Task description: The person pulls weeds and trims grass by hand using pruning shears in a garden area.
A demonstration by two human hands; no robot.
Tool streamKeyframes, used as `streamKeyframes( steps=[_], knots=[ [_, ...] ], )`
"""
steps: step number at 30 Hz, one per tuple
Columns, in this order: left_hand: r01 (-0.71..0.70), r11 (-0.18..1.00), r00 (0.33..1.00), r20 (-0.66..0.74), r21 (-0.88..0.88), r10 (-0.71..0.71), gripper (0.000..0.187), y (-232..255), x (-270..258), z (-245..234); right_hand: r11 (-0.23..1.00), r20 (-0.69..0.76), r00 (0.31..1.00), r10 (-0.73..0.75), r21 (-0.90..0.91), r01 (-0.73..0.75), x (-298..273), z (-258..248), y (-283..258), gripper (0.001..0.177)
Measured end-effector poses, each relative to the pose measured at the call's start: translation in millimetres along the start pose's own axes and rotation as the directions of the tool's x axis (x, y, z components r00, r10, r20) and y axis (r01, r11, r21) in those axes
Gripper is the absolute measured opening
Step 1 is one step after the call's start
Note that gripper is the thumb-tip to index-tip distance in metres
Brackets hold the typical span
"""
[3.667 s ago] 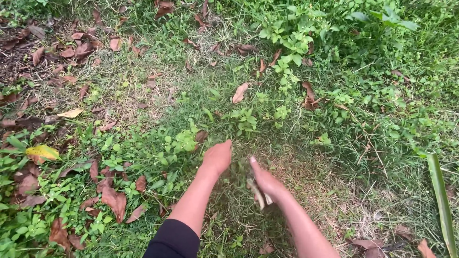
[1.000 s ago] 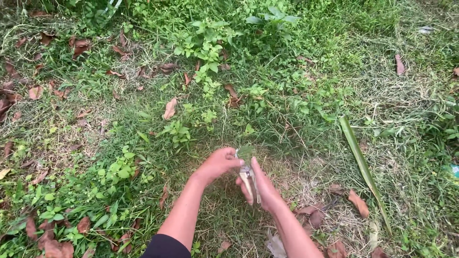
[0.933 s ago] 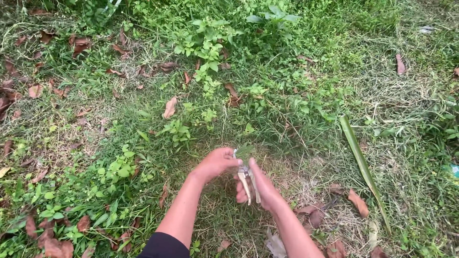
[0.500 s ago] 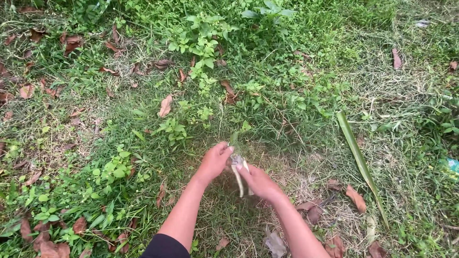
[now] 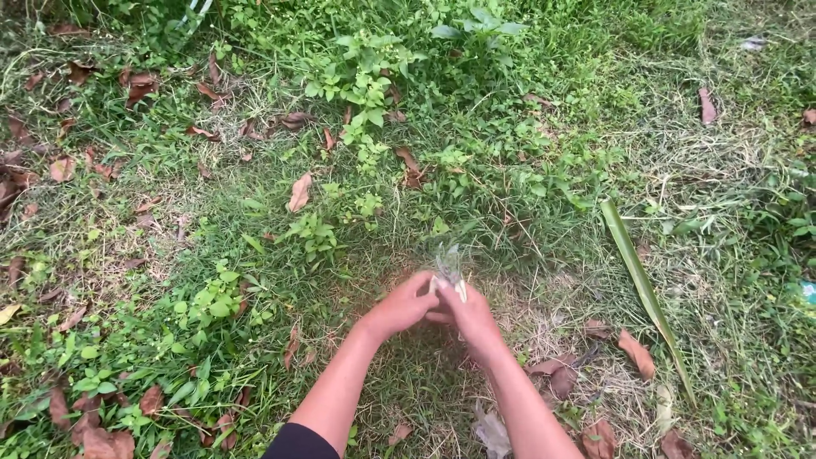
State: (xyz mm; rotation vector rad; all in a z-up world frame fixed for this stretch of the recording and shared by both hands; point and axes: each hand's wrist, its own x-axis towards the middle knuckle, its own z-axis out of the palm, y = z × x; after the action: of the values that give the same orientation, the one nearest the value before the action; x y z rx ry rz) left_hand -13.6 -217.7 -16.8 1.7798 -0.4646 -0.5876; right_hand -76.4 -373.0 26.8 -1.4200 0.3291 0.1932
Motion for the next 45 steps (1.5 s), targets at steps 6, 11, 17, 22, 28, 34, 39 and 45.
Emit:
streamKeyframes(
  steps=[6, 11, 17, 22, 28, 34, 39, 45],
  knots=[
    [0.231, 0.873, 0.948, -0.103, -0.430, -0.302, 0.038, 20.4, 5.3, 10.6, 0.971, 0.326, 0.927, 0.185, 0.085, -0.223, -14.7, -7.0, -0.3, 0.033],
    [0.198, 0.977, 0.740, -0.665, 0.077, -0.098, 0.027, 39.6, 16.3, -1.9, 0.926, 0.216, 0.900, 0.378, -0.102, -0.364, -30.0, -41.4, -13.6, 0.028],
    [0.023, 0.468, 0.999, -0.035, 0.883, 0.018, 0.017, 99.9, 30.3, 39.1, 0.920, -0.085, 0.922, 0.377, -0.078, -0.384, -34.0, -111.1, 1.3, 0.027],
    [-0.377, 0.565, 0.920, 0.365, 0.734, 0.139, 0.040, 79.1, 66.6, 67.4, 0.930, -0.152, 0.917, 0.368, 0.086, -0.359, -34.1, -132.2, -1.9, 0.035],
    [0.037, 0.049, 0.966, -0.049, 0.998, 0.254, 0.070, 49.1, 108.5, 39.4, 0.895, -0.010, 0.896, 0.445, 0.033, -0.444, -6.2, -110.3, -3.4, 0.038],
    [0.043, 0.217, 0.993, -0.065, 0.975, 0.097, 0.030, 9.5, 125.0, 32.5, 0.849, 0.159, 0.836, 0.525, -0.024, -0.528, 41.0, -97.6, -9.3, 0.033],
    [0.060, 0.295, 0.971, -0.124, 0.954, 0.205, 0.022, -9.8, 125.6, 31.2, 0.888, 0.095, 0.891, 0.444, -0.179, -0.424, 82.4, -90.8, -3.1, 0.030],
    [0.097, 0.439, 0.988, -0.139, 0.893, 0.064, 0.020, 20.0, 109.6, 24.7, 0.698, -0.163, 0.925, 0.342, -0.615, -0.367, 86.1, -86.6, -10.2, 0.041]
  ],
)
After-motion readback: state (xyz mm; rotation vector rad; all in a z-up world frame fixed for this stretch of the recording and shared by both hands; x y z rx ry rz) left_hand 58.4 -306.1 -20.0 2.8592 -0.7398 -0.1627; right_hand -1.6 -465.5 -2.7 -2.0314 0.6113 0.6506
